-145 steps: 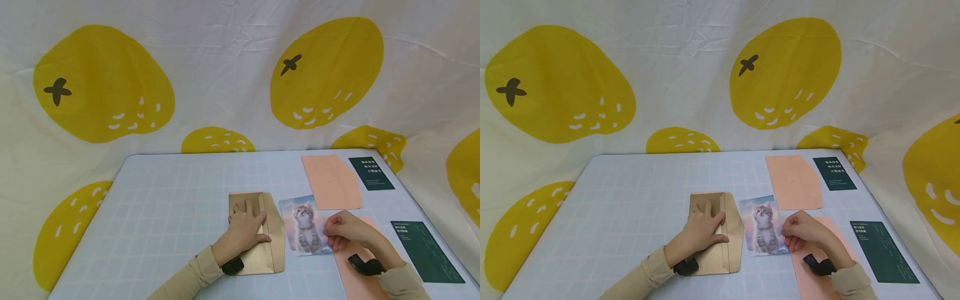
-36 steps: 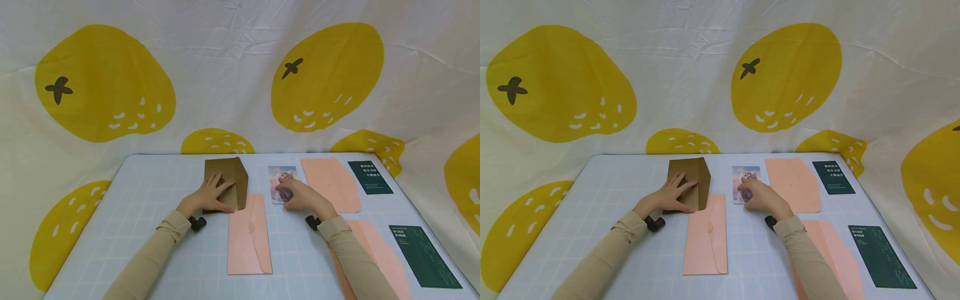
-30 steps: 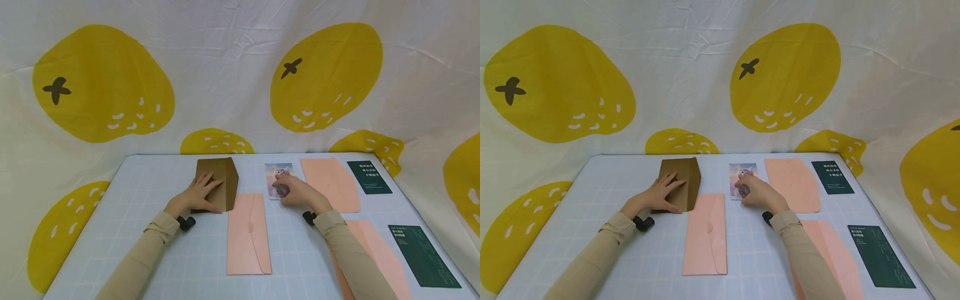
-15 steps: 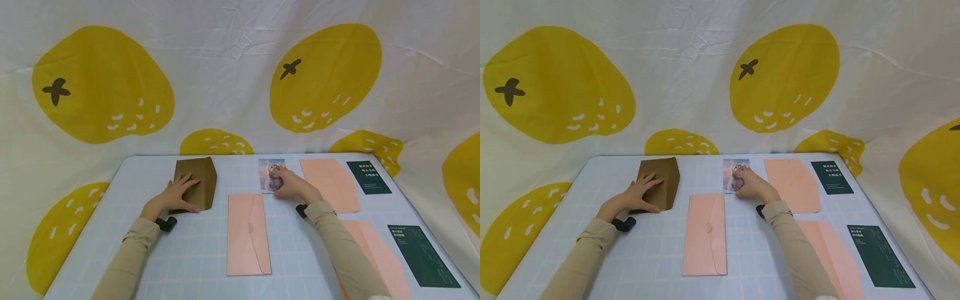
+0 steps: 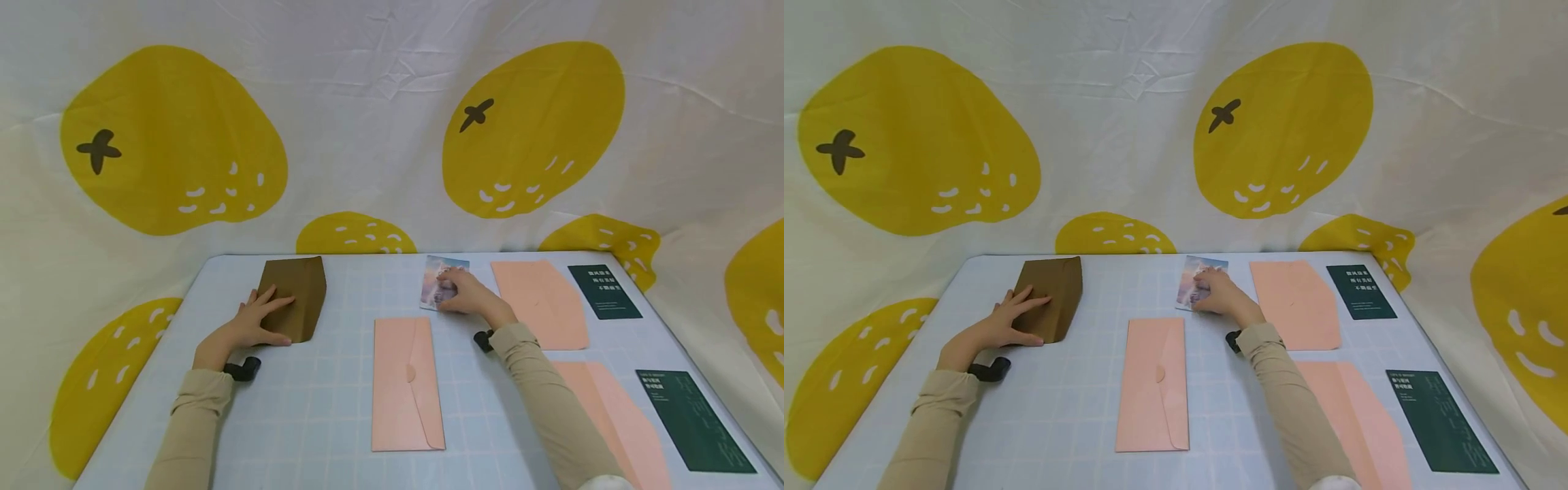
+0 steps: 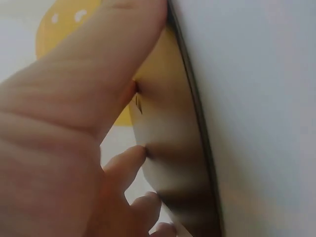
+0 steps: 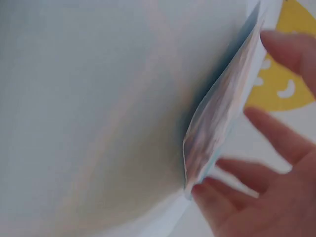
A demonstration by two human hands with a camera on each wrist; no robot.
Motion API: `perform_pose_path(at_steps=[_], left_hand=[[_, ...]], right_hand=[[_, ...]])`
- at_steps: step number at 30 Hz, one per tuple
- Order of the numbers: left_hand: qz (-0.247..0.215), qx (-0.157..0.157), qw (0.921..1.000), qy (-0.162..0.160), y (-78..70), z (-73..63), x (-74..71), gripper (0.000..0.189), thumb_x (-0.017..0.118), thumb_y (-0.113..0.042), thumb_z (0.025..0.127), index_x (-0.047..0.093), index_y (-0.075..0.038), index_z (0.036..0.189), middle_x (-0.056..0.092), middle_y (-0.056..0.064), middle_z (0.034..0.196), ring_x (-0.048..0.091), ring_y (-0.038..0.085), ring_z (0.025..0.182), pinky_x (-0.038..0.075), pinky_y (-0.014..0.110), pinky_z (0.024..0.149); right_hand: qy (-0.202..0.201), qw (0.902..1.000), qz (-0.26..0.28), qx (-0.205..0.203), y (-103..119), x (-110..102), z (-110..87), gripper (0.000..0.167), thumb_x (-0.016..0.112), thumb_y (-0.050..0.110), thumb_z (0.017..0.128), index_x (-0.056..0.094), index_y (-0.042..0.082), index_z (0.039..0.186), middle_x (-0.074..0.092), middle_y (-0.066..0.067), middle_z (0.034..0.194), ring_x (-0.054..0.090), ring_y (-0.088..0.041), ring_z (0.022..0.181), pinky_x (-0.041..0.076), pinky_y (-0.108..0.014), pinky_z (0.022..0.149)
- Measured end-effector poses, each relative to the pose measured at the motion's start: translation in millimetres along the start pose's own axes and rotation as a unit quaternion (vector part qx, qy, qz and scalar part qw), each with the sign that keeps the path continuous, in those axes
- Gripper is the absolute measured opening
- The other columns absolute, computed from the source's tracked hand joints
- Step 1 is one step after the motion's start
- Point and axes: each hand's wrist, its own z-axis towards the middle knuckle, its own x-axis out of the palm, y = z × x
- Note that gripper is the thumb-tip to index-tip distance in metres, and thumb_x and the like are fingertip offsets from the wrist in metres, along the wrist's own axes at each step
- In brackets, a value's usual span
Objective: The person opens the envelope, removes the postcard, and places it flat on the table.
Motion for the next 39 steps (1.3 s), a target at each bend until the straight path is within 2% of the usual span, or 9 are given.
perform_pose_path(at_steps=[4, 7, 10, 14, 18, 23, 28, 32, 39], left_hand=[[-0.014, -0.013, 0.9998, 0.001, -3.4, -8.1, -3.1, 0.092, 0.084, -0.043, 0.076, 0.042, -0.006, 0.149, 0.003, 0.036, 0.158, -0.012, 0.065, 0.137, -0.004, 0.079, 0.101], [-0.018, -0.035, 0.9991, 0.012, -11.5, -11.3, -4.0, 0.092, 0.083, -0.043, 0.078, 0.040, -0.005, 0.150, 0.000, 0.036, 0.158, -0.013, 0.063, 0.138, 0.000, 0.080, 0.101], [-0.023, -0.048, 0.9985, 0.015, -21.7, -10.4, -2.6, 0.091, 0.080, -0.043, 0.081, 0.037, -0.003, 0.151, -0.001, 0.038, 0.157, -0.012, 0.063, 0.139, 0.001, 0.080, 0.101], [-0.018, -0.046, 0.9988, -0.002, -34.9, -4.0, 3.7, 0.087, 0.072, -0.046, 0.088, 0.032, -0.003, 0.153, 0.000, 0.041, 0.155, -0.010, 0.067, 0.136, -0.001, 0.080, 0.100], [0.013, -0.068, 0.9976, -0.008, -40.8, 1.6, 13.9, 0.084, 0.065, -0.054, 0.091, 0.029, -0.012, 0.155, -0.001, 0.038, 0.157, -0.010, 0.067, 0.136, -0.002, 0.080, 0.101], [0.020, -0.083, 0.9964, 0.002, -42.1, 0.5, 20.4, 0.081, 0.062, -0.055, 0.092, 0.031, -0.015, 0.156, -0.008, 0.036, 0.157, -0.017, 0.063, 0.138, -0.008, 0.077, 0.102], [0.020, -0.078, 0.9967, 0.012, -42.7, -1.7, 18.9, 0.083, 0.062, -0.057, 0.091, 0.030, -0.016, 0.156, -0.010, 0.037, 0.157, -0.019, 0.061, 0.138, -0.009, 0.077, 0.102], [0.027, -0.081, 0.9962, 0.018, -38.0, -4.4, 16.5, 0.086, 0.062, -0.059, 0.090, 0.028, -0.017, 0.157, -0.011, 0.036, 0.158, -0.020, 0.060, 0.138, -0.010, 0.076, 0.103], [0.024, -0.086, 0.9959, 0.012, -28.0, -12.0, 8.1, 0.089, 0.067, -0.057, 0.087, 0.029, -0.016, 0.156, -0.010, 0.036, 0.157, -0.020, 0.062, 0.137, -0.010, 0.077, 0.102]], right_hand=[[-0.020, 0.9982, 0.020, 0.054, -4.4, 1.0, 3.0, 0.078, 0.076, 0.026, 0.086, 0.038, -0.007, 0.147, 0.029, -0.033, 0.153, 0.015, -0.050, 0.145, 0.022, -0.060, 0.113], [-0.004, 0.9965, 0.017, 0.082, -6.3, 2.3, 6.1, 0.088, 0.077, 0.031, 0.085, 0.030, -0.005, 0.151, 0.019, -0.038, 0.154, 0.007, -0.054, 0.144, 0.019, -0.064, 0.112], [0.006, 0.9966, 0.008, 0.082, -4.5, 3.4, 9.6, 0.090, 0.078, 0.031, 0.083, 0.031, -0.005, 0.151, 0.018, -0.039, 0.153, 0.009, -0.056, 0.143, 0.020, -0.067, 0.111], [0.018, 0.9973, 0.002, 0.072, 3.7, 6.8, 14.9, 0.087, 0.080, 0.030, 0.081, 0.037, -0.003, 0.148, 0.021, -0.038, 0.151, 0.014, -0.054, 0.142, 0.025, -0.067, 0.108], [0.039, 0.9956, 0.004, 0.086, 15.9, 10.8, 20.8, 0.087, 0.081, 0.031, 0.080, 0.038, 0.002, 0.149, 0.010, -0.038, 0.155, 0.002, -0.053, 0.145, 0.023, -0.069, 0.108], [0.053, 0.9938, 0.002, 0.098, 34.0, 16.3, 31.1, 0.089, 0.081, 0.031, 0.079, 0.037, 0.003, 0.150, 0.011, -0.035, 0.158, -0.003, -0.053, 0.145, 0.020, -0.068, 0.109], [0.072, 0.9917, 0.018, 0.105, 54.2, 24.1, 41.8, 0.088, 0.080, 0.032, 0.080, 0.036, 0.006, 0.152, 0.008, -0.028, 0.161, -0.008, -0.049, 0.146, 0.017, -0.066, 0.112], [0.086, 0.9907, 0.017, 0.104, 71.4, 33.5, 51.4, 0.089, 0.080, 0.032, 0.081, 0.034, 0.009, 0.154, 0.009, -0.022, 0.163, -0.011, -0.046, 0.147, 0.019, -0.063, 0.113], [0.102, 0.9901, -0.013, 0.095, 101.9, 54.8, 69.5, 0.093, 0.080, 0.036, 0.082, 0.029, 0.009, 0.157, -0.002, -0.028, 0.162, -0.009, -0.045, 0.148, 0.024, -0.060, 0.113]])
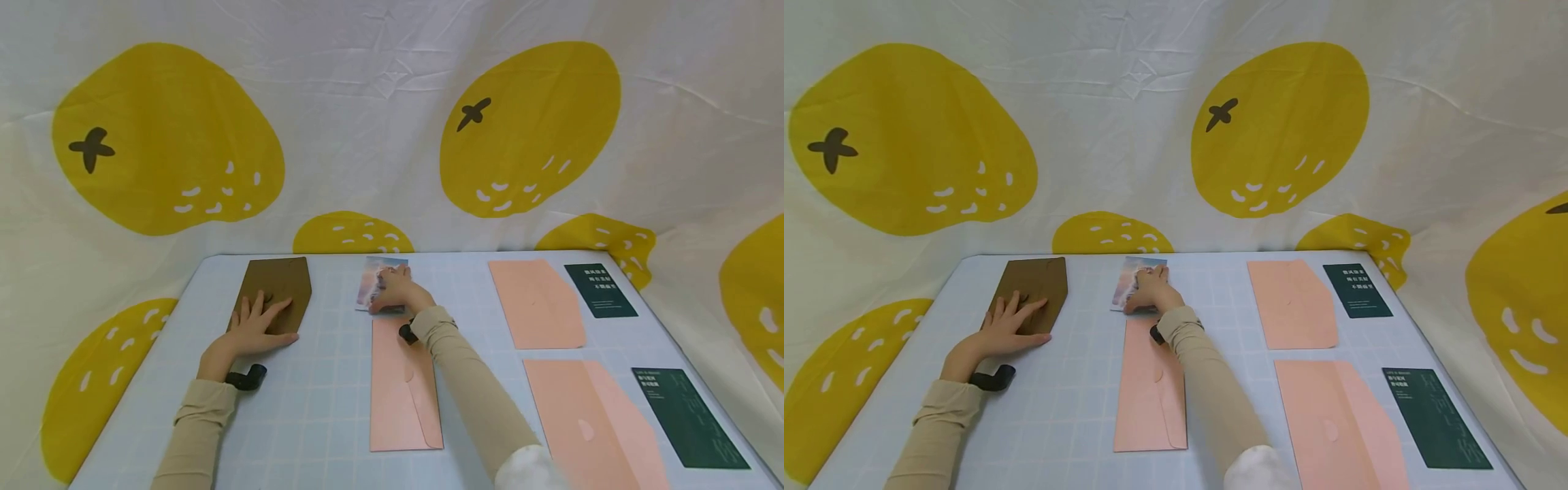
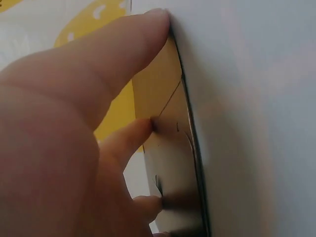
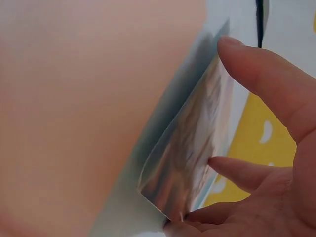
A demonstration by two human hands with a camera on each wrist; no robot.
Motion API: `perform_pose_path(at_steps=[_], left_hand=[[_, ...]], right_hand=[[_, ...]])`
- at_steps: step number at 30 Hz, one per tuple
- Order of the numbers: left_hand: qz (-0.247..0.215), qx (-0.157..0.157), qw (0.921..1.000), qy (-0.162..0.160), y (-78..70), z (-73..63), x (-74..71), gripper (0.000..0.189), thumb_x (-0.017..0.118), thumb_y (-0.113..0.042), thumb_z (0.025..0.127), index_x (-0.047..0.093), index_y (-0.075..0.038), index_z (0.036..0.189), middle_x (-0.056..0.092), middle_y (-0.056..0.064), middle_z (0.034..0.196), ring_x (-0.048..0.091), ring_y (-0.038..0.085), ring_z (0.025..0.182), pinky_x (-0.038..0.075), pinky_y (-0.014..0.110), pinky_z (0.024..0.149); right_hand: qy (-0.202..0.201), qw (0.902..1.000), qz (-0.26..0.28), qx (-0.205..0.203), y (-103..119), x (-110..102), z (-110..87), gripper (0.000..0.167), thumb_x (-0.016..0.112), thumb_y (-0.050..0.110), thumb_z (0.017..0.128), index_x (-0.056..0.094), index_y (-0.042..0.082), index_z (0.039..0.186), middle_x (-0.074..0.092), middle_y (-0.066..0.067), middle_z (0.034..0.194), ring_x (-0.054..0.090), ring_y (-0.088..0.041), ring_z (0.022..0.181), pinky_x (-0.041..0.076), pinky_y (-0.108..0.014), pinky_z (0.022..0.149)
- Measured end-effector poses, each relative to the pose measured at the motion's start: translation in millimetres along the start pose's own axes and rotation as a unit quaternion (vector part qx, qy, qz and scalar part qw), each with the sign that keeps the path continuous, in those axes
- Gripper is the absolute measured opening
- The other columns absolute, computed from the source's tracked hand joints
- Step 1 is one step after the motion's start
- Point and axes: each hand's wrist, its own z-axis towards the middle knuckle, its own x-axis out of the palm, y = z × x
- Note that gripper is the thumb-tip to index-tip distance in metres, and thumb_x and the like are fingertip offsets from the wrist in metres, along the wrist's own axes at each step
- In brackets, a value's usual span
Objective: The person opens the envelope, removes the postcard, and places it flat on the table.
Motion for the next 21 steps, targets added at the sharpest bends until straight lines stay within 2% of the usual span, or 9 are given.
perform_pose_path(at_steps=[4, 9, 14, 17, 21], left_hand=[[0.007, -0.004, 0.9999, -0.007, 8.3, -3.2, -6.5, 0.092, 0.071, -0.056, 0.084, 0.031, -0.015, 0.155, -0.006, 0.038, 0.157, -0.017, 0.065, 0.137, -0.008, 0.080, 0.099], [0.003, -0.008, 0.9998, -0.019, 20.0, -7.7, -13.1, 0.094, 0.076, -0.053, 0.080, 0.033, -0.014, 0.153, -0.002, 0.041, 0.155, -0.014, 0.068, 0.135, -0.007, 0.082, 0.096], [-0.006, -0.009, 0.9997, -0.022, 25.9, -11.6, -17.0, 0.095, 0.078, -0.053, 0.079, 0.034, -0.013, 0.153, -0.001, 0.042, 0.155, -0.013, 0.069, 0.134, -0.006, 0.082, 0.097], [-0.005, -0.012, 0.9998, -0.017, 28.4, -12.1, -18.6, 0.095, 0.077, -0.053, 0.079, 0.033, -0.013, 0.153, -0.002, 0.041, 0.155, -0.014, 0.069, 0.134, -0.006, 0.082, 0.097], [-0.005, -0.017, 0.9998, -0.014, 30.1, -12.7, -21.0, 0.096, 0.079, -0.052, 0.078, 0.034, -0.011, 0.153, -0.002, 0.041, 0.155, -0.012, 0.069, 0.134, -0.004, 0.082, 0.097]], right_hand=[[0.001, 0.9999, -0.012, -0.002, 19.1, 10.3, 5.6, 0.092, 0.080, 0.036, 0.083, 0.031, 0.009, 0.156, 0.001, -0.025, 0.163, -0.008, -0.043, 0.149, 0.024, -0.058, 0.114], [0.002, 0.9999, 0.003, -0.011, 37.4, 21.1, 5.3, 0.089, 0.080, 0.034, 0.084, 0.033, 0.011, 0.155, -0.002, -0.022, 0.164, -0.009, -0.042, 0.149, 0.022, -0.061, 0.113], [-0.013, 0.9999, -0.010, -0.003, 44.2, 26.4, 5.5, 0.087, 0.077, 0.036, 0.086, 0.031, 0.012, 0.156, -0.003, -0.022, 0.164, -0.006, -0.042, 0.149, 0.024, -0.061, 0.113], [-0.026, 0.9993, -0.025, 0.006, 44.8, 28.2, 7.2, 0.081, 0.075, 0.036, 0.087, 0.035, 0.015, 0.155, 0.001, -0.022, 0.164, -0.003, -0.042, 0.149, 0.030, -0.059, 0.110], [-0.025, 0.9988, -0.043, -0.007, 44.2, 29.0, 9.0, 0.072, 0.074, 0.031, 0.089, 0.041, 0.020, 0.152, 0.005, -0.023, 0.163, -0.002, -0.044, 0.149, 0.032, -0.060, 0.108]])
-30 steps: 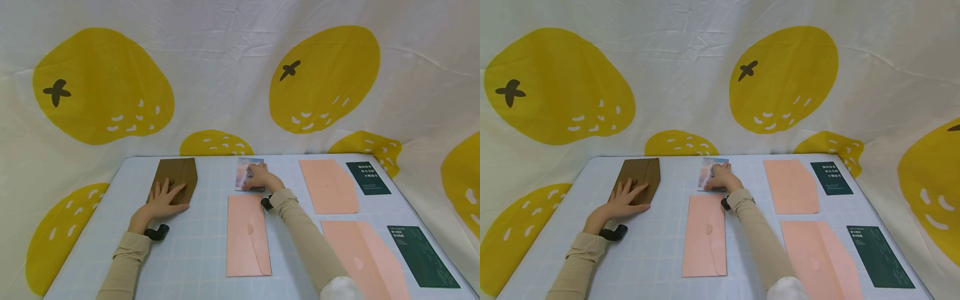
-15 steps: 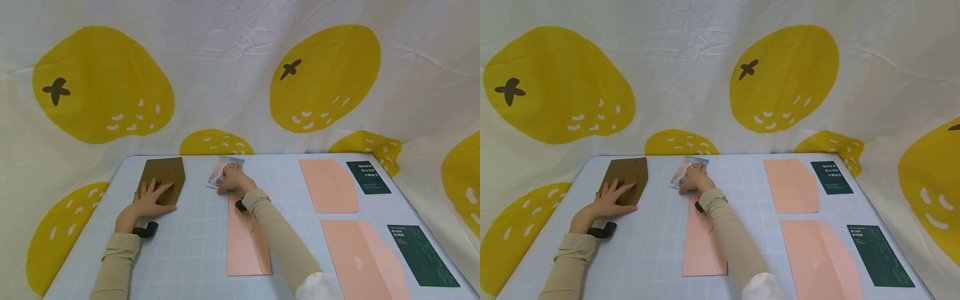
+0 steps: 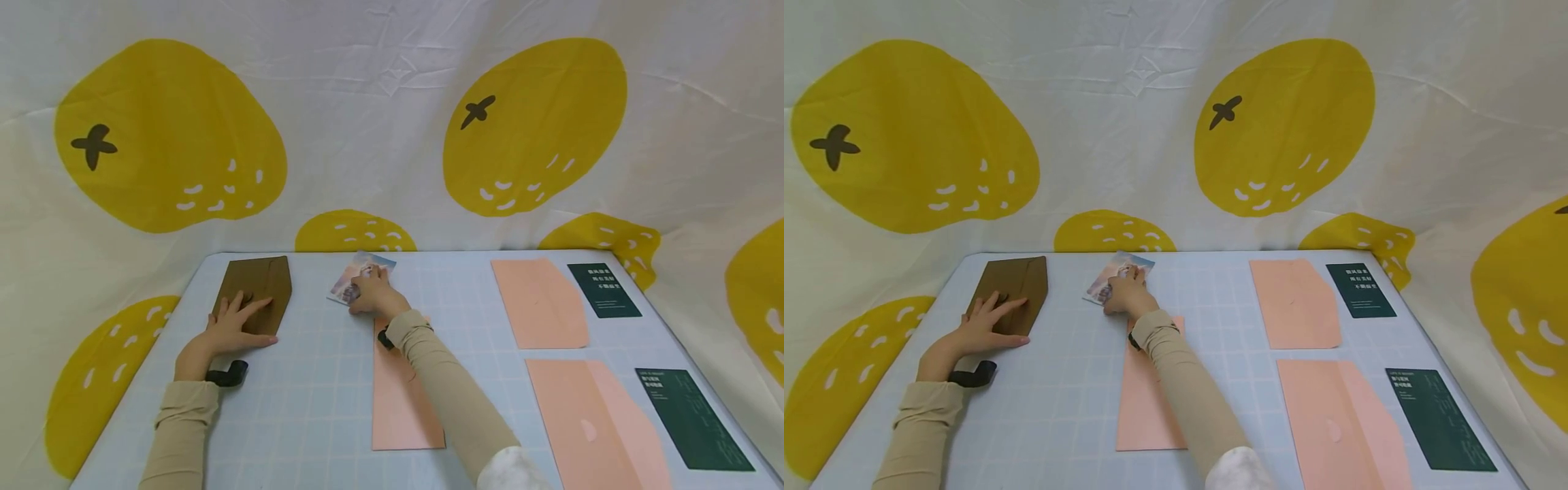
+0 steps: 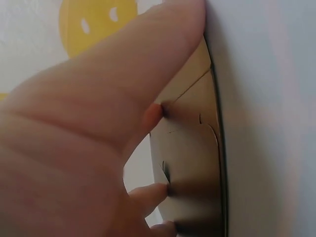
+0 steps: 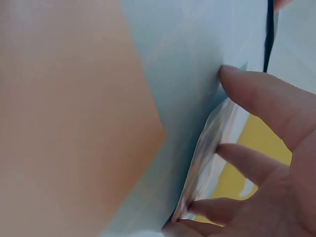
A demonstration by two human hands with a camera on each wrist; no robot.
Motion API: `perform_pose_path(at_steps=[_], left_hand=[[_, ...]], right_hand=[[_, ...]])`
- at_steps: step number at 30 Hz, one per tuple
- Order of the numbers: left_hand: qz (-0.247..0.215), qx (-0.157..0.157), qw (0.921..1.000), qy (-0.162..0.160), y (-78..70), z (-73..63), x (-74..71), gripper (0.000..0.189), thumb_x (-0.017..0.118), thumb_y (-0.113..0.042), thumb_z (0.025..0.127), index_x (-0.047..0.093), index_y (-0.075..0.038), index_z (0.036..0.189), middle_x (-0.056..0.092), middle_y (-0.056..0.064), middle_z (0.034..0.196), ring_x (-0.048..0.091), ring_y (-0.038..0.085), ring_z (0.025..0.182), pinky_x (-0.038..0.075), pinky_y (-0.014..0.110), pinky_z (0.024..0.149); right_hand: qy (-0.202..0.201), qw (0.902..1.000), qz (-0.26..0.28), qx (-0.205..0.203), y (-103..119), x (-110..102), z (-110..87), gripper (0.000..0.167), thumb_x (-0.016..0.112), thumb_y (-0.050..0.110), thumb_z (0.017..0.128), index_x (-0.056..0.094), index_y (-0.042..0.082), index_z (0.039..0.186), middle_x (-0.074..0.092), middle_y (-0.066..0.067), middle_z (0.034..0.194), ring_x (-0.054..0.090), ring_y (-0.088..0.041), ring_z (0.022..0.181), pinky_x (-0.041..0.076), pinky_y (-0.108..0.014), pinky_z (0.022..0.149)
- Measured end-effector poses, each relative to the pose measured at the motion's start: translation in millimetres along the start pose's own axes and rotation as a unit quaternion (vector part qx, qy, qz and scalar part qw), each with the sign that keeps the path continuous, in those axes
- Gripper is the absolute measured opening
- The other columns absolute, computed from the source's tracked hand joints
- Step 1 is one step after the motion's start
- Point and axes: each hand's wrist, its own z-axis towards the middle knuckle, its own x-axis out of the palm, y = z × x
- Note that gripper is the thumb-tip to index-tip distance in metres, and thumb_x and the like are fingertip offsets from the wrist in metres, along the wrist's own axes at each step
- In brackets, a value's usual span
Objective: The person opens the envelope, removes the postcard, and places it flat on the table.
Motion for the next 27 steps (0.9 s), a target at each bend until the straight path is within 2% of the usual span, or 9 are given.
perform_pose_path(at_steps=[6, 9, 11, 12, 13, 15, 21, 25, 27], left_hand=[[-0.002, 0.002, 1.0000, -0.006, 4.6, -1.1, -0.9, 0.096, 0.079, -0.052, 0.078, 0.035, -0.012, 0.153, 0.000, 0.041, 0.155, -0.012, 0.069, 0.134, -0.004, 0.082, 0.097], [0.000, 0.002, 1.0000, -0.007, 7.7, -1.2, 0.3, 0.096, 0.079, -0.052, 0.078, 0.034, -0.013, 0.153, -0.001, 0.041, 0.155, -0.012, 0.069, 0.134, -0.004, 0.082, 0.097], [0.000, 0.003, 1.0000, -0.008, 9.0, -0.3, 1.4, 0.096, 0.079, -0.052, 0.078, 0.034, -0.013, 0.153, -0.001, 0.041, 0.155, -0.012, 0.068, 0.135, -0.004, 0.083, 0.097], [0.000, 0.002, 1.0000, -0.008, 9.4, 0.0, 1.8, 0.096, 0.078, -0.053, 0.078, 0.034, -0.013, 0.153, -0.001, 0.040, 0.156, -0.013, 0.068, 0.135, -0.004, 0.083, 0.097], [0.001, 0.001, 1.0000, -0.008, 9.4, 0.2, 2.0, 0.096, 0.078, -0.053, 0.078, 0.034, -0.013, 0.153, -0.002, 0.040, 0.156, -0.013, 0.067, 0.135, -0.004, 0.082, 0.097], [0.001, 0.001, 1.0000, -0.008, 9.6, 0.1, 2.2, 0.096, 0.078, -0.053, 0.078, 0.034, -0.013, 0.153, -0.002, 0.040, 0.156, -0.013, 0.067, 0.135, -0.005, 0.082, 0.097], [-0.003, 0.003, 1.0000, -0.009, 7.4, -0.6, 1.0, 0.096, 0.079, -0.052, 0.078, 0.034, -0.012, 0.153, -0.002, 0.040, 0.156, -0.013, 0.067, 0.135, -0.005, 0.082, 0.097], [-0.001, 0.005, 0.9999, -0.010, 6.3, -1.1, 0.5, 0.096, 0.079, -0.051, 0.078, 0.034, -0.012, 0.153, -0.001, 0.040, 0.155, -0.012, 0.068, 0.135, -0.004, 0.082, 0.097], [0.001, 0.005, 0.9999, -0.010, 6.1, -1.6, 0.3, 0.096, 0.079, -0.051, 0.078, 0.035, -0.012, 0.153, 0.000, 0.041, 0.155, -0.012, 0.068, 0.135, -0.004, 0.082, 0.097]], right_hand=[[0.006, 0.9998, -0.006, -0.017, -1.0, -1.6, 0.0, 0.067, 0.072, 0.027, 0.090, 0.044, 0.022, 0.151, 0.011, -0.022, 0.163, -0.001, -0.043, 0.149, 0.034, -0.058, 0.108], [-0.007, 0.9984, -0.017, -0.053, -0.9, -1.1, -0.1, 0.055, 0.071, 0.023, 0.091, 0.055, 0.018, 0.143, 0.040, -0.018, 0.153, 0.029, -0.037, 0.144, 0.037, -0.048, 0.108], [-0.012, 0.9959, -0.019, -0.088, -0.3, -0.6, -0.3, 0.027, 0.067, 0.018, 0.094, 0.070, 0.010, 0.119, 0.065, -0.013, 0.117, 0.056, -0.026, 0.111, 0.042, -0.033, 0.093], [-0.018, 0.9944, -0.017, -0.103, 0.2, -0.4, -0.5, 0.015, 0.064, 0.016, 0.095, 0.072, 0.009, 0.105, 0.065, -0.009, 0.096, 0.057, -0.020, 0.089, 0.041, -0.029, 0.082], [-0.020, 0.9929, -0.012, -0.116, 1.1, -0.1, -0.6, 0.014, 0.060, 0.013, 0.097, 0.068, 0.009, 0.087, 0.057, -0.004, 0.076, 0.049, -0.016, 0.071, 0.037, -0.027, 0.073], [-0.021, 0.9911, -0.003, -0.132, 2.7, 1.0, -1.0, 0.031, 0.052, 0.010, 0.100, 0.051, 0.012, 0.069, 0.034, 0.000, 0.061, 0.030, -0.012, 0.058, 0.029, -0.025, 0.059], [-0.016, 0.9905, -0.004, -0.137, 7.9, 5.0, -3.5, 0.042, 0.045, -0.008, 0.096, 0.023, 0.017, 0.069, 0.015, 0.001, 0.067, 0.019, -0.012, 0.059, 0.021, -0.027, 0.060], [-0.018, 0.9896, -0.041, -0.137, 10.4, 8.5, -4.6, 0.029, 0.044, -0.008, 0.097, 0.055, 0.008, 0.076, 0.045, -0.007, 0.071, 0.042, -0.015, 0.069, 0.038, -0.032, 0.075], [-0.015, 0.9883, -0.062, -0.139, 12.5, 10.6, -5.0, 0.032, 0.043, -0.006, 0.099, 0.071, 0.009, 0.102, 0.065, -0.014, 0.101, 0.059, -0.021, 0.096, 0.044, -0.043, 0.094]])
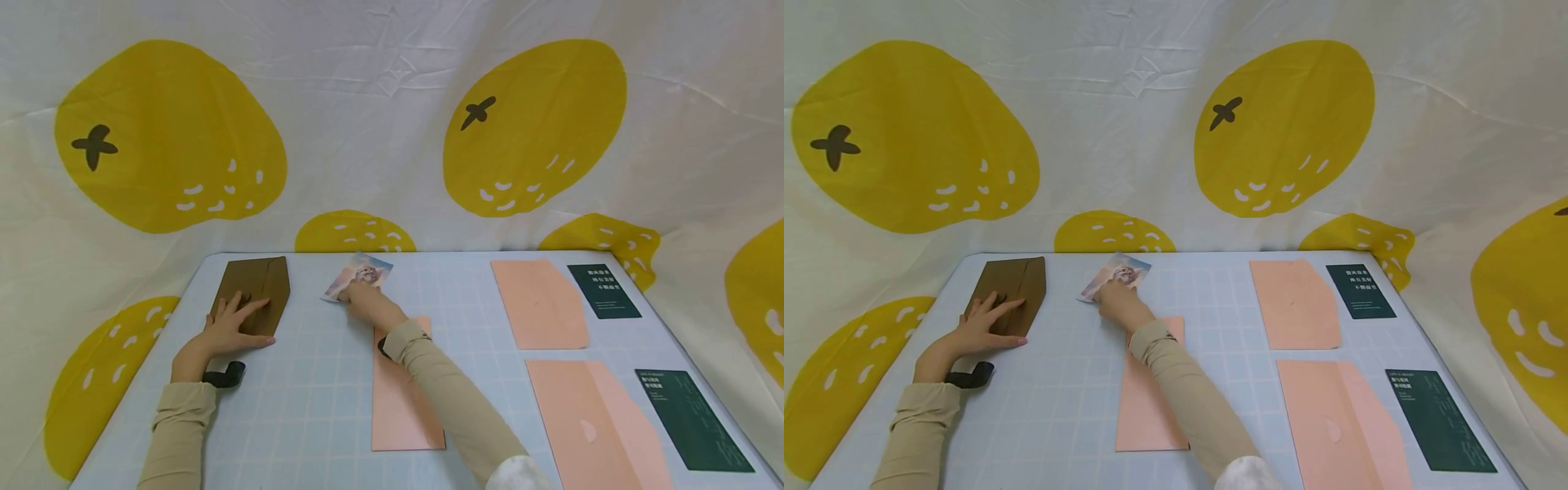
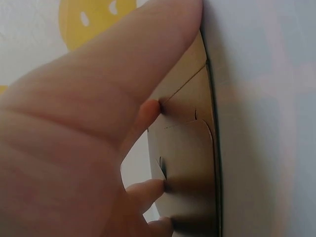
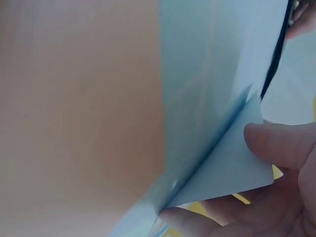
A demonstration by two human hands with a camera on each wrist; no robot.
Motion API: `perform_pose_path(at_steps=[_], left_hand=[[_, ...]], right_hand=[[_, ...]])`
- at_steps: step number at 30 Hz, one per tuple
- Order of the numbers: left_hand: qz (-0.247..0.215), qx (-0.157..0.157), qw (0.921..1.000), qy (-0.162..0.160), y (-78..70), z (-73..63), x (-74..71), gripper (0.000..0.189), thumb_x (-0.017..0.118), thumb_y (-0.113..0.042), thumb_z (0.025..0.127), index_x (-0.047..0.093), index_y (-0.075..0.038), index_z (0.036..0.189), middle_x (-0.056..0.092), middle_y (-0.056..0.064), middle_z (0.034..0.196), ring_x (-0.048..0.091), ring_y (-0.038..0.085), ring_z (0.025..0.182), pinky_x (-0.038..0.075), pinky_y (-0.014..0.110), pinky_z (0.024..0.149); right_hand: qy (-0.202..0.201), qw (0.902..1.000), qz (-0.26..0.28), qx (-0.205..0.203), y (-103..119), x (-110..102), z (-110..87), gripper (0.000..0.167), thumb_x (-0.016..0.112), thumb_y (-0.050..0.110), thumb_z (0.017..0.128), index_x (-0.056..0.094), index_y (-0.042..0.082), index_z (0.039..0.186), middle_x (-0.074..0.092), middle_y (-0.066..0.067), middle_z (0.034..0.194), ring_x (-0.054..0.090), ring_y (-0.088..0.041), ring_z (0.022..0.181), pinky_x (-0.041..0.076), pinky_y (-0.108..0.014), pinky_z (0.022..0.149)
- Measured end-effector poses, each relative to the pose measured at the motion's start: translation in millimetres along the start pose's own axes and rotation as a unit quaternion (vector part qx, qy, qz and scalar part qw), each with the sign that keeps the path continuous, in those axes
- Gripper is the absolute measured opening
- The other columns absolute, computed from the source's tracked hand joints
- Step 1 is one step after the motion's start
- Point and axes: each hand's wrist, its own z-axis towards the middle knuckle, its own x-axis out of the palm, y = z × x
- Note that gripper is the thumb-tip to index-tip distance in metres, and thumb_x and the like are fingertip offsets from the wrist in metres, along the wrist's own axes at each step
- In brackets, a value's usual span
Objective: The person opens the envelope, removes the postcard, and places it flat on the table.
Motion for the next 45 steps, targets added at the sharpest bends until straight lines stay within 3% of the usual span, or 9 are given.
perform_pose_path(at_steps=[3, 5, 11, 16, 24, 30, 36, 40, 45], left_hand=[[0.001, -0.002, 1.0000, 0.000, 0.5, -0.5, -0.1, 0.096, 0.080, -0.051, 0.077, 0.035, -0.012, 0.153, 0.000, 0.041, 0.155, -0.012, 0.069, 0.134, -0.004, 0.082, 0.097], [0.000, -0.002, 1.0000, 0.000, 0.5, -0.8, -0.1, 0.095, 0.079, -0.051, 0.078, 0.035, -0.012, 0.152, 0.000, 0.041, 0.155, -0.012, 0.069, 0.134, -0.004, 0.082, 0.097], [-0.004, -0.006, 0.9999, 0.013, -1.6, -5.6, -2.1, 0.084, 0.074, -0.052, 0.083, 0.040, -0.018, 0.152, -0.005, 0.040, 0.155, -0.019, 0.069, 0.132, -0.008, 0.084, 0.094], [-0.021, -0.013, 0.9993, 0.027, -4.4, -8.3, -2.8, 0.077, 0.071, -0.048, 0.087, 0.042, -0.018, 0.151, -0.012, 0.039, 0.155, -0.027, 0.068, 0.129, -0.013, 0.084, 0.091], [-0.037, -0.023, 0.9987, 0.025, -0.2, -7.2, -1.2, 0.076, 0.072, -0.043, 0.088, 0.041, -0.017, 0.152, -0.015, 0.039, 0.155, -0.030, 0.066, 0.129, -0.017, 0.083, 0.090], [-0.042, -0.023, 0.9986, 0.023, 1.1, -7.7, -2.6, 0.075, 0.072, -0.042, 0.087, 0.041, -0.017, 0.151, -0.014, 0.039, 0.155, -0.030, 0.066, 0.129, -0.017, 0.082, 0.090], [-0.036, -0.023, 0.9989, 0.020, 3.7, -4.4, -2.5, 0.075, 0.071, -0.044, 0.088, 0.041, -0.019, 0.152, -0.014, 0.037, 0.156, -0.030, 0.065, 0.130, -0.017, 0.083, 0.091], [-0.040, -0.023, 0.9987, 0.021, 3.7, -4.9, -2.0, 0.076, 0.071, -0.045, 0.088, 0.041, -0.018, 0.152, -0.014, 0.037, 0.156, -0.030, 0.065, 0.130, -0.017, 0.082, 0.091], [-0.046, -0.023, 0.9985, 0.021, 1.7, -6.1, -2.9, 0.076, 0.071, -0.045, 0.088, 0.040, -0.017, 0.152, -0.015, 0.037, 0.156, -0.030, 0.065, 0.130, -0.017, 0.082, 0.091]], right_hand=[[0.015, 0.9998, -0.015, -0.001, 5.3, 3.4, 0.7, 0.044, 0.042, -0.003, 0.101, 0.066, 0.017, 0.132, 0.052, -0.019, 0.142, 0.043, -0.035, 0.136, 0.031, -0.057, 0.110], [0.028, 0.9994, -0.018, -0.004, 9.1, 6.0, 1.1, 0.047, 0.041, 0.001, 0.103, 0.057, 0.021, 0.142, 0.037, -0.017, 0.155, 0.030, -0.036, 0.144, 0.024, -0.058, 0.114], [0.046, 0.9986, 0.003, -0.024, 18.3, 10.4, 2.3, 0.043, 0.038, 0.009, 0.107, 0.054, 0.022, 0.144, 0.029, -0.012, 0.160, 0.021, -0.032, 0.149, 0.016, -0.053, 0.118], [0.056, 0.9968, 0.037, -0.044, 21.1, 10.5, 3.5, 0.043, 0.038, 0.006, 0.106, 0.055, 0.022, 0.143, 0.026, -0.009, 0.162, 0.022, -0.027, 0.148, 0.018, -0.043, 0.119], [0.078, 0.9920, 0.067, -0.074, 21.1, 19.3, 15.0, 0.044, 0.042, 0.005, 0.104, 0.059, 0.026, 0.139, 0.022, -0.003, 0.163, 0.011, -0.025, 0.151, 0.011, -0.045, 0.120], [0.081, 0.9859, 0.122, -0.081, 16.5, 16.1, 15.4, 0.039, 0.057, 0.015, 0.100, 0.060, 0.022, 0.139, 0.021, -0.001, 0.164, 0.011, -0.023, 0.151, 0.018, -0.040, 0.119], [0.019, 0.9815, 0.190, -0.021, 7.3, 12.4, 14.2, 0.075, 0.079, 0.025, 0.086, 0.044, 0.013, 0.151, 0.008, -0.017, 0.165, 0.003, -0.033, 0.151, 0.016, -0.048, 0.118], [0.020, 0.9850, 0.171, 0.009, 5.9, 13.5, 15.7, 0.091, 0.084, 0.026, 0.080, 0.034, 0.012, 0.155, 0.002, -0.024, 0.163, -0.002, -0.038, 0.150, 0.010, -0.054, 0.118], [0.029, 0.9929, 0.115, -0.003, 6.4, 15.3, 20.4, 0.087, 0.082, 0.027, 0.083, 0.036, 0.011, 0.155, 0.003, -0.025, 0.163, -0.003, -0.037, 0.150, 0.007, -0.053, 0.119]])
